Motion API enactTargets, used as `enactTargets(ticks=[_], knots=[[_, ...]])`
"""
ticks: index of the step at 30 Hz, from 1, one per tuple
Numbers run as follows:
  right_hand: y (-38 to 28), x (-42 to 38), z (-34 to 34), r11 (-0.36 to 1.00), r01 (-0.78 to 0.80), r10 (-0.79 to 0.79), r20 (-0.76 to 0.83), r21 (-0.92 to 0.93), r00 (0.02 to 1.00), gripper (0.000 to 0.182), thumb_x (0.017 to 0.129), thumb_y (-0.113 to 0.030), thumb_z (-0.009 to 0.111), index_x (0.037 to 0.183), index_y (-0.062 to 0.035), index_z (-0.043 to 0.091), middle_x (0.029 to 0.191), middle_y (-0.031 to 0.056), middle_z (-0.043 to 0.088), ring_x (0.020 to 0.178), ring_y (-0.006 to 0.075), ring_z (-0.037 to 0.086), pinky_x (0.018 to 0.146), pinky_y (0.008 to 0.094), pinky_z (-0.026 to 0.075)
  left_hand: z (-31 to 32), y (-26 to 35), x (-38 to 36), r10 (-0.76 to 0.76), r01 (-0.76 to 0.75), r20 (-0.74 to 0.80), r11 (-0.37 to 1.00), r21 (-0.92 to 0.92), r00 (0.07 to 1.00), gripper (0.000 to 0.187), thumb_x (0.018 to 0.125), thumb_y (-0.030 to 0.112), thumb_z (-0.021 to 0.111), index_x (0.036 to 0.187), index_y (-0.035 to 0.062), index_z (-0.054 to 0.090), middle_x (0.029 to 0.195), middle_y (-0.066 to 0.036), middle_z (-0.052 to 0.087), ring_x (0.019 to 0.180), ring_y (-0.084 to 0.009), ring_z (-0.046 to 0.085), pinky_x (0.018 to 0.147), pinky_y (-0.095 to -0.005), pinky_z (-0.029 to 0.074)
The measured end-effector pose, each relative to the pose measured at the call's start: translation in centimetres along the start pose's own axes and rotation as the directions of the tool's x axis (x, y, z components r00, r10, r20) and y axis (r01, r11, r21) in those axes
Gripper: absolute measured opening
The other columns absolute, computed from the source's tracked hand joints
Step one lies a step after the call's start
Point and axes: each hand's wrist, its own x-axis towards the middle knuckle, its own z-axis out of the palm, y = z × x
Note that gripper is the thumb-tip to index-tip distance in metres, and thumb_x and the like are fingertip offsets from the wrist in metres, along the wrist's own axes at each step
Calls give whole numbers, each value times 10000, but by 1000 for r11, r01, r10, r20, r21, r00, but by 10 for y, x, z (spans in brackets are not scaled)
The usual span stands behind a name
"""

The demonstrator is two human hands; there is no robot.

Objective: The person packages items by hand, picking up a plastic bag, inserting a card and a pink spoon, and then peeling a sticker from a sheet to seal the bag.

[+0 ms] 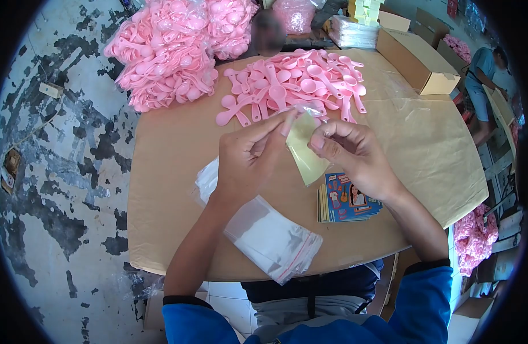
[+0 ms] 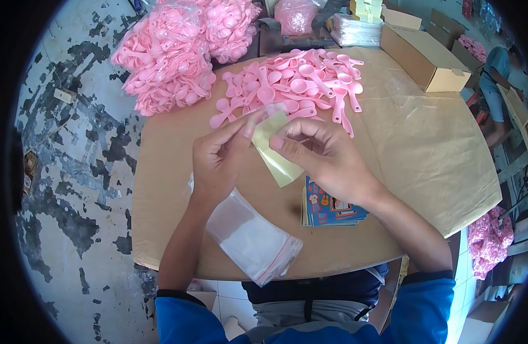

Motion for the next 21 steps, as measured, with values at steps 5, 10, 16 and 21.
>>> enactTargets(ticks=[5, 10, 16, 21], knots=[[6, 0, 3, 997, 29, -29, -2, 68, 1000, 117, 960, -120, 569, 917, -11, 577, 996, 72, 675, 970, 92, 606, 847, 266, 468, 2, -2, 0, -29, 29, -13, 1000, -11, 1000, 259, 952, 76, 564, 1182, -16, 636, 1009, -114, 704, 864, -73, 620, 758, -216, 510], [8, 0, 2, 989, 49, -55, 40, 142, 998, 128, 976, -123, 538, 889, -29, 530, 1040, 106, 675, 1042, 118, 610, 885, 276, 466, -1, 2, -1, -92, 92, -2, 990, 106, 996, 268, 940, 89, 583, 1183, -10, 637, 966, -111, 710, 829, -67, 621, 726, -213, 507], [6, -1, 1, 988, -9, 3, 38, 153, 999, 139, 989, -146, 521, 900, -39, 533, 1028, 107, 676, 1016, 127, 620, 889, 279, 458, 0, 0, -2, -41, 44, -25, 990, 134, 999, 262, 932, 80, 589, 1173, -9, 644, 927, -113, 714, 794, -70, 625, 693, -219, 508], [10, -1, 1, 975, 57, -63, 23, 216, 998, 126, 996, -156, 506, 950, -42, 535, 1011, 110, 681, 1006, 148, 625, 892, 292, 455, 1, -3, -2, 11, -12, 18, 998, 60, 1000, 273, 951, 93, 556, 1185, -26, 629, 1008, -141, 699, 876, -104, 633, 770, -251, 504]])
